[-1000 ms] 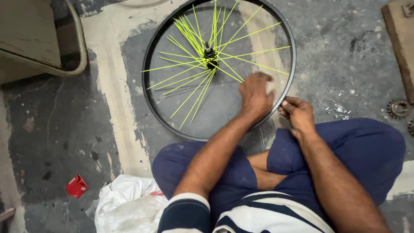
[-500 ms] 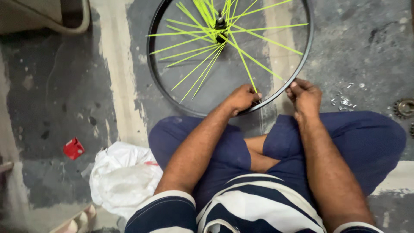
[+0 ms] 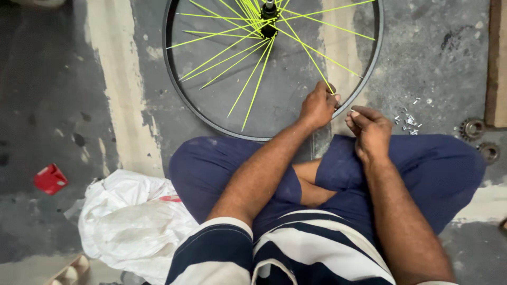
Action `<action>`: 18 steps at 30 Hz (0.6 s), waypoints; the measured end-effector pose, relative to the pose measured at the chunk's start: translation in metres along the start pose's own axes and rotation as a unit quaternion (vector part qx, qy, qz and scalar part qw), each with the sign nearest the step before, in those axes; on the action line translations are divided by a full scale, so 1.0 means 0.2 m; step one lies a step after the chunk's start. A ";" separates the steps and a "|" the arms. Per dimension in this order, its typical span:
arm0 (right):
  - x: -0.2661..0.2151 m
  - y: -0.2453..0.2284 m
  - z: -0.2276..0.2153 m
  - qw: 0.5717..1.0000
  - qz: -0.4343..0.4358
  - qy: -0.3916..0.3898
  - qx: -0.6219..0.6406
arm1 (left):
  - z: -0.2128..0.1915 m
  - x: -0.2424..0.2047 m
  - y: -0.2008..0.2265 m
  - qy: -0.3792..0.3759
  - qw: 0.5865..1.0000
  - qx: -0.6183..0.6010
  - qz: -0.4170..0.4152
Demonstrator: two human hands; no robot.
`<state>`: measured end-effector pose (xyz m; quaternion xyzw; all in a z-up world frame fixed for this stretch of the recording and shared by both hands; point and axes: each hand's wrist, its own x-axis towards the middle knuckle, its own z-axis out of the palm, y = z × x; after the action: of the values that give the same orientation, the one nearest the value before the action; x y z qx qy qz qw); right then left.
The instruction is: The person sits on the floor and assembles a bicycle wheel by inserting neon yellow spokes into the rim and hub. They secure each spoke with a nipple and tighten it by hand, working systematically around the wheel.
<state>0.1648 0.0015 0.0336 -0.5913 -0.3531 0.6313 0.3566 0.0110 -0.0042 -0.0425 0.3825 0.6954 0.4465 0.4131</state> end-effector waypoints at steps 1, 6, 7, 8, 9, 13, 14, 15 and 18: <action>0.01 0.01 0.01 1.000 0.001 -0.007 -0.007 | -0.01 0.00 0.00 0.009 1.000 0.006 -0.001; 0.09 0.09 0.03 0.996 -0.055 -0.024 -0.067 | 0.01 0.01 0.03 0.024 0.999 -0.030 -0.009; 0.10 0.10 0.03 0.994 -0.063 -0.032 -0.080 | 0.01 0.00 0.04 0.023 0.999 -0.036 -0.013; 0.11 0.10 0.03 0.994 -0.061 -0.034 -0.088 | 0.01 0.00 0.04 0.019 0.999 -0.041 -0.023; 0.11 0.10 0.02 0.993 -0.059 -0.036 -0.094 | 0.00 0.00 0.05 0.015 0.998 -0.046 -0.031; 0.08 0.11 0.02 0.990 -0.083 -0.051 -0.101 | -0.03 0.01 0.10 -0.003 0.997 -0.060 -0.057; 0.08 0.10 0.02 0.991 -0.083 -0.048 -0.096 | -0.04 0.01 0.11 -0.009 0.996 -0.068 -0.058; 0.08 0.10 0.02 0.991 -0.082 -0.045 -0.090 | -0.04 0.01 0.11 -0.015 0.995 -0.075 -0.058; 0.08 0.08 0.04 0.994 -0.083 -0.034 -0.069 | -0.05 0.01 0.12 -0.012 0.995 -0.081 -0.056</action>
<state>0.1562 0.0077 0.0127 -0.5612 -0.4555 0.5937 0.3536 0.0060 0.0019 -0.0183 0.3139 0.6724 0.4731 0.4749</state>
